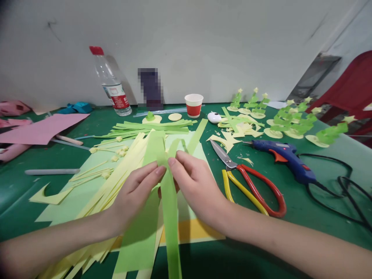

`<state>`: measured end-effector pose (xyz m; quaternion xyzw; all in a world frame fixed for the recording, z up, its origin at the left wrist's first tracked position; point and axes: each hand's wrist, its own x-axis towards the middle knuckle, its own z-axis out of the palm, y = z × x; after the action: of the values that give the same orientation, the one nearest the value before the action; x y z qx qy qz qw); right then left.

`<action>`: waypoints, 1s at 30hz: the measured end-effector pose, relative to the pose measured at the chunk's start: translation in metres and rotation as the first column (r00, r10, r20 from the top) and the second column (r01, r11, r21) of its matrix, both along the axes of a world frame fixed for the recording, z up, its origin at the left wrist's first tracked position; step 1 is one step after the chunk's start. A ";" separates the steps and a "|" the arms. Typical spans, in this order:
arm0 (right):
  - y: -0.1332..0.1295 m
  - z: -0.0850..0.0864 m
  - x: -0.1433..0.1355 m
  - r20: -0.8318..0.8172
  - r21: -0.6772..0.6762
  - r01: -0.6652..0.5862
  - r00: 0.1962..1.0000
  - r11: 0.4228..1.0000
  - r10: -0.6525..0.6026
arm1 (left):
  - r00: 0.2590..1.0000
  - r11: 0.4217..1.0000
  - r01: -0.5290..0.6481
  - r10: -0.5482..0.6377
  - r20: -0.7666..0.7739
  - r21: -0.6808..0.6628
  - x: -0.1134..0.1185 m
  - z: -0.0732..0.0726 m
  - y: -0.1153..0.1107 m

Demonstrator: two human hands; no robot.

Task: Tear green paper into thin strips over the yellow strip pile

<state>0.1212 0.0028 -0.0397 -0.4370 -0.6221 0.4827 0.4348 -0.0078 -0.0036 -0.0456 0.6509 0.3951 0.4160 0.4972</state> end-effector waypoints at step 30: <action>-0.011 -0.006 -0.002 -0.119 -0.012 -0.048 0.992 0.999 0.046 | 0.998 0.997 0.061 -0.060 -0.018 0.050 0.000 -0.001 -0.004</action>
<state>0.1191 -0.0085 -0.0454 -0.3960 -0.6017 0.5224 0.4563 -0.0079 -0.0075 -0.0465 0.6783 0.3687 0.4052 0.4896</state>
